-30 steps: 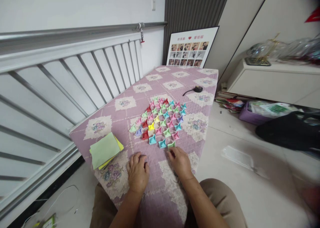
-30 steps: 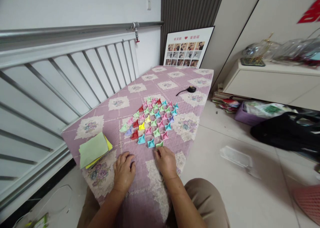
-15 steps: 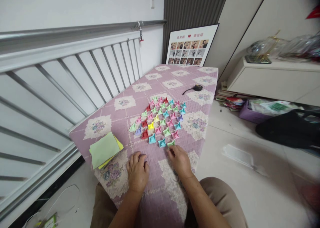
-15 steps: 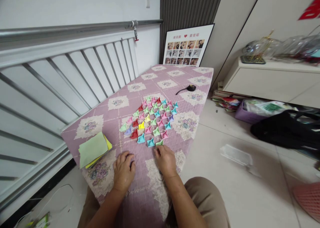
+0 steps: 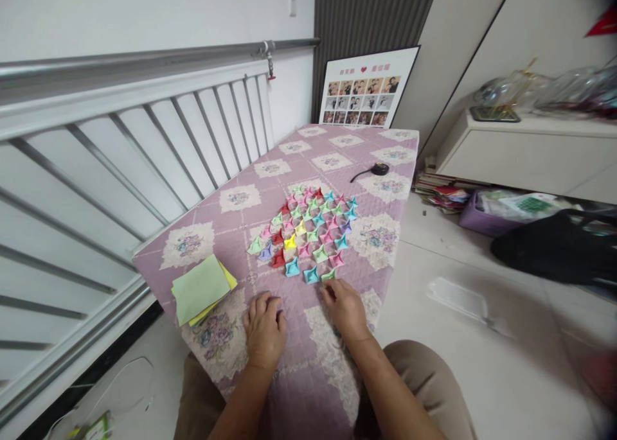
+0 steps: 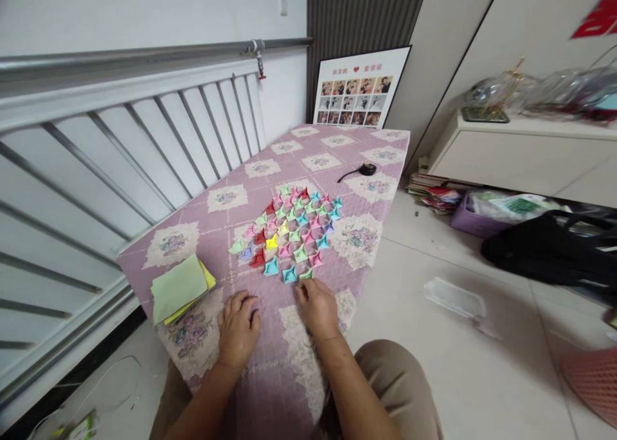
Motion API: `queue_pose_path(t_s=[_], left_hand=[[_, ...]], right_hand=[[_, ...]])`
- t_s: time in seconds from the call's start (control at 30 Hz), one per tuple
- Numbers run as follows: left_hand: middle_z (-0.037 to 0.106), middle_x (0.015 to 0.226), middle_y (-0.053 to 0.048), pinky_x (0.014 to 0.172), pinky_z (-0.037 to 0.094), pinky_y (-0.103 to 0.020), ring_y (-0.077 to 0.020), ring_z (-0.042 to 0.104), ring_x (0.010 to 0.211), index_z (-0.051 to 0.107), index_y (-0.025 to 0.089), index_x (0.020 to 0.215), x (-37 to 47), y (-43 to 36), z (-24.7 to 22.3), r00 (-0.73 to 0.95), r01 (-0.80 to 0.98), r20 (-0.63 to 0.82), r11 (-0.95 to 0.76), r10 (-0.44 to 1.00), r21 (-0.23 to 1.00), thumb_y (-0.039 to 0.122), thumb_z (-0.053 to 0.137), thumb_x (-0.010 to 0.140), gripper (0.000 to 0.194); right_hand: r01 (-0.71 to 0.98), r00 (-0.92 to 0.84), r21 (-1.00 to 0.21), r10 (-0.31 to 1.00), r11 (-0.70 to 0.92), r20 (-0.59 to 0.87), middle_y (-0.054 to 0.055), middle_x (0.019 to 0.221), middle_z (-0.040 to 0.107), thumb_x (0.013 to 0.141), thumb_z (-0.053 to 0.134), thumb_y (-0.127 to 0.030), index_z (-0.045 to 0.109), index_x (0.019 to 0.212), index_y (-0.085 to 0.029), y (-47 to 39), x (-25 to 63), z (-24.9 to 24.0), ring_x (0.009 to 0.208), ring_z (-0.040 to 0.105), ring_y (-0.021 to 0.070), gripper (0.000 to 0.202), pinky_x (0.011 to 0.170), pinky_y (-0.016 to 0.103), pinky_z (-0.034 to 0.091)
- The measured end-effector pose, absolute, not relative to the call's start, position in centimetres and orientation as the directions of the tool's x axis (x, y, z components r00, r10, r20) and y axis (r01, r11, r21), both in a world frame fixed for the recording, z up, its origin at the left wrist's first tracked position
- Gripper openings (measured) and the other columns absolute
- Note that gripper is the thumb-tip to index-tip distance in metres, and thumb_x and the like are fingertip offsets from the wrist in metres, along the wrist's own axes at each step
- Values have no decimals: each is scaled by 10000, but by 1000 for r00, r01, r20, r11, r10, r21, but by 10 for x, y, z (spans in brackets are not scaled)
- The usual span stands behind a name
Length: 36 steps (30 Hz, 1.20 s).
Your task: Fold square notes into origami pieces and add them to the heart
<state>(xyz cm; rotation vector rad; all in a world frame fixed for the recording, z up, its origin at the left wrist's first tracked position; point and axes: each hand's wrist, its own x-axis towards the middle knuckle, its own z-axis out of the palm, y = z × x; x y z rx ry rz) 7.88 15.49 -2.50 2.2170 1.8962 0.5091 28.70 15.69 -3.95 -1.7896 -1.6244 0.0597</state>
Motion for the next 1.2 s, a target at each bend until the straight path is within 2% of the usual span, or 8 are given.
queue_pose_path(t_s=[0.6, 0.83, 1.03, 1.2], left_hand=[[536, 1277, -33, 1003, 297, -449, -259, 416, 1213, 623, 283, 1082, 80, 156, -24, 133, 920, 140, -175, 981, 350, 200, 540, 819, 289], [539, 1271, -32, 1007, 295, -437, -251, 421, 1205, 629, 281, 1071, 80, 155, -23, 131, 921, 156, -178, 979, 346, 203, 543, 818, 279], [539, 1271, -24, 1000, 292, -431, -241, 419, 1204, 624, 288, 1074, 80, 154, -22, 128, 914, 171, -183, 977, 363, 197, 547, 819, 282], [536, 1278, -33, 1007, 287, -433, -245, 405, 1219, 626, 280, 1070, 78, 154, -22, 129, 900, 175, -189, 976, 393, 193, 543, 826, 272]], right_hand=[[850, 192, -523, 885, 66, 424, 46, 771, 645, 863, 529, -285, 649, 888, -180, 157, 287, -42, 705, 578, 164, 161, 674, 264, 399], [825, 223, -553, 833, 116, 507, 33, 715, 620, 887, 516, -333, 615, 978, -161, 152, 286, -41, 650, 555, 157, 219, 638, 265, 422], [841, 88, -484, 819, 244, 566, 35, 735, 635, 921, 465, -272, 601, 841, -185, 139, 277, -35, 683, 565, 151, 180, 668, 266, 419], [862, -112, -376, 851, 341, 513, 20, 691, 610, 917, 467, -258, 598, 778, -199, 118, 248, -32, 656, 550, 147, 200, 650, 264, 386]])
